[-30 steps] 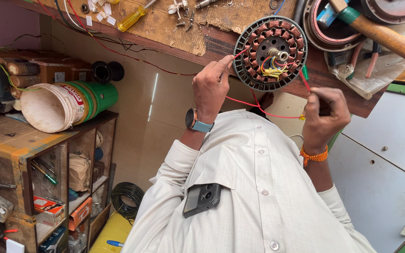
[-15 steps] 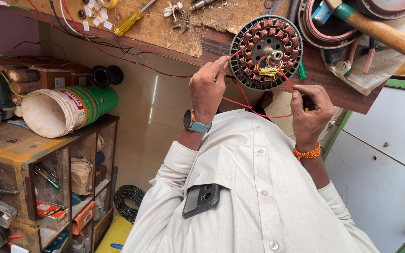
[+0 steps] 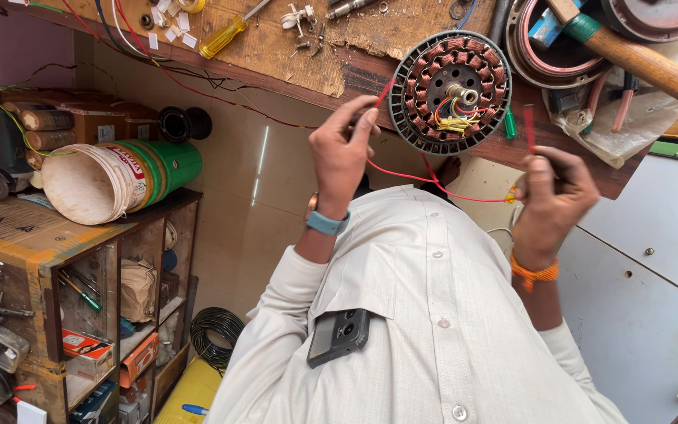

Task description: The person strips the ends of red wires and connects them to terminals on a motor stator. They use a small metal tool to press the wires into place and repeatedly check the connections by hand.

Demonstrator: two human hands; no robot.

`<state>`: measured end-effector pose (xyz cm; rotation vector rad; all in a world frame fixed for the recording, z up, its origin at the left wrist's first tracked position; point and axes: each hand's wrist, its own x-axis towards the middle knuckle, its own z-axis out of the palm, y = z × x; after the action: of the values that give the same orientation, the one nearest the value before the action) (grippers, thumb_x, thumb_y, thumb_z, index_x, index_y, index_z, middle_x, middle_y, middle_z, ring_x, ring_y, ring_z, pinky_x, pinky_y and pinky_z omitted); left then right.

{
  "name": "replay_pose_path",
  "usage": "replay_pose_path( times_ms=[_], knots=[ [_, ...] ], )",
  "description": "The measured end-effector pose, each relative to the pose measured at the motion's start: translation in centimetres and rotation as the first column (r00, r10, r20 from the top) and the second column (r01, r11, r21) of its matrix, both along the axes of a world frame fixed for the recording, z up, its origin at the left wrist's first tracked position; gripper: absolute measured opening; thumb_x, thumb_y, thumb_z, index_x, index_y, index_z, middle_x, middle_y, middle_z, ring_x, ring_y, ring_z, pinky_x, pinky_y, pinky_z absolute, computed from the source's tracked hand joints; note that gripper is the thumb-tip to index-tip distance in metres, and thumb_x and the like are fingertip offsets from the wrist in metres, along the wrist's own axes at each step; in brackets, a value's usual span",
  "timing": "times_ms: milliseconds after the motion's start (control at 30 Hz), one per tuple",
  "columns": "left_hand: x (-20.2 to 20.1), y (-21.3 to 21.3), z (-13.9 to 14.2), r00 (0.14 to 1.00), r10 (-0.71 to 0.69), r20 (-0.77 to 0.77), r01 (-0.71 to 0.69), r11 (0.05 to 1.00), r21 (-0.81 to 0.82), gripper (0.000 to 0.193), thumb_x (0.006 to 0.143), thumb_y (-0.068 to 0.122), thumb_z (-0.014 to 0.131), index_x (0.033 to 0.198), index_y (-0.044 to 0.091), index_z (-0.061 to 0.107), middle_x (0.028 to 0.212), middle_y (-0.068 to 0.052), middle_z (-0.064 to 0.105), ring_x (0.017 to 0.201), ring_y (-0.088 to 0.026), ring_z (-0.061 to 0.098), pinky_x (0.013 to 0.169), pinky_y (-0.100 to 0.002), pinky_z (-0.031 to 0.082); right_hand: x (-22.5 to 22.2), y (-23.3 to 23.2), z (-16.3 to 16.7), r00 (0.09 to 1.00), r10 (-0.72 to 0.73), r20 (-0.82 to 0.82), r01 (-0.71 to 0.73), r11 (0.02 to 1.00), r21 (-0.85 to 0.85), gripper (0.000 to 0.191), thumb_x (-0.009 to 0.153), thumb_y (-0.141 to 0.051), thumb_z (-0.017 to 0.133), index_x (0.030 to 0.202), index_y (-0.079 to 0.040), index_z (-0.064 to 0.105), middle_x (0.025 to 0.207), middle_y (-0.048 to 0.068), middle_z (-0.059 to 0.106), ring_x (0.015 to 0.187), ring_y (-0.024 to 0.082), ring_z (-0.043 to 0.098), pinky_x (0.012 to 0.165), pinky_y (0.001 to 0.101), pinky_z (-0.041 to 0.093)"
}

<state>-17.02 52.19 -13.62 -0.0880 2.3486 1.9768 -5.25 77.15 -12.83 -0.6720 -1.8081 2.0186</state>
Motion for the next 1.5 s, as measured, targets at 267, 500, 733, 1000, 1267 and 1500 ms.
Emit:
replay_pose_path(
  times_ms=[267, 500, 733, 1000, 1267, 1500],
  knots=[
    [1.1, -2.5, 2.3, 0.823, -0.542, 0.170, 0.160, 0.508, 0.846, 0.024, 0.102, 0.017, 0.074, 0.112, -0.005, 0.074, 0.093, -0.016, 0.077, 0.070, -0.016, 0.070, 0.056, -0.022, 0.052, 0.7, 0.7, 5.1, 0.970, 0.077, -0.232, -0.165, 0.907, -0.388, 0.038, 0.104, -0.002, 0.076, 0.134, -0.007, 0.053, 0.106, 0.013, 0.068, 0.086, 0.020, 0.071, 0.070, 0.0281, 0.060],
    [1.3, 0.9, 4.7, 0.785, -0.586, -0.203, 0.551, 0.510, 0.660, 0.018, 0.092, 0.019, 0.080, 0.102, 0.005, 0.079, 0.124, -0.015, 0.073, 0.119, -0.021, 0.065, 0.108, -0.036, 0.051, -0.4, -2.1, 5.2, 0.922, 0.290, -0.256, -0.344, 0.917, -0.202, 0.018, 0.106, -0.001, 0.071, 0.107, -0.006, 0.054, 0.100, 0.012, 0.069, 0.089, 0.021, 0.074, 0.074, 0.0305, 0.062],
    [3.0, 2.6, 4.9, 0.783, -0.543, -0.304, 0.622, 0.676, 0.395, 0.018, 0.087, 0.017, 0.082, 0.100, 0.005, 0.080, 0.109, -0.009, 0.078, 0.114, -0.020, 0.061, 0.107, -0.036, 0.048, 0.6, -3.4, 4.3, 0.893, 0.442, 0.085, -0.448, 0.889, 0.093, 0.022, 0.090, 0.012, 0.075, 0.095, 0.001, 0.056, 0.091, 0.013, 0.062, 0.078, 0.015, 0.055, 0.070, 0.0252, 0.047],
    [3.4, -2.1, 3.5, 0.979, -0.059, -0.195, 0.197, 0.507, 0.839, 0.022, 0.097, 0.023, 0.077, 0.093, 0.001, 0.074, 0.098, -0.010, 0.075, 0.105, -0.027, 0.064, 0.090, -0.040, 0.053, -10.0, 4.6, -0.6, 0.986, 0.110, -0.126, -0.031, 0.860, 0.509, 0.015, 0.112, 0.005, 0.071, 0.111, 0.001, 0.056, 0.104, 0.009, 0.062, 0.085, 0.015, 0.062, 0.075, 0.0286, 0.054],
    [4.9, -6.5, 2.1, 0.958, 0.269, -0.096, -0.032, 0.436, 0.899, 0.025, 0.098, 0.023, 0.078, 0.106, 0.001, 0.073, 0.108, -0.012, 0.071, 0.075, -0.021, 0.061, 0.068, -0.032, 0.046, -21.7, 6.6, -1.3, 0.959, 0.273, 0.078, -0.163, 0.305, 0.938, 0.006, 0.098, 0.000, 0.071, 0.103, 0.001, 0.067, 0.116, 0.014, 0.066, 0.112, 0.030, 0.062, 0.100, 0.0422, 0.050],
    [8.8, -7.3, 1.6, 0.886, 0.461, -0.048, -0.202, 0.477, 0.855, 0.025, 0.097, 0.026, 0.079, 0.106, 0.003, 0.073, 0.108, -0.012, 0.072, 0.076, -0.021, 0.060, 0.070, -0.034, 0.042, -26.0, 1.9, -0.9, 0.922, 0.207, 0.327, -0.298, -0.159, 0.941, 0.033, 0.089, -0.020, 0.086, 0.112, -0.008, 0.066, 0.116, 0.009, 0.067, 0.110, 0.033, 0.059, 0.086, 0.0514, 0.045]
  ],
)
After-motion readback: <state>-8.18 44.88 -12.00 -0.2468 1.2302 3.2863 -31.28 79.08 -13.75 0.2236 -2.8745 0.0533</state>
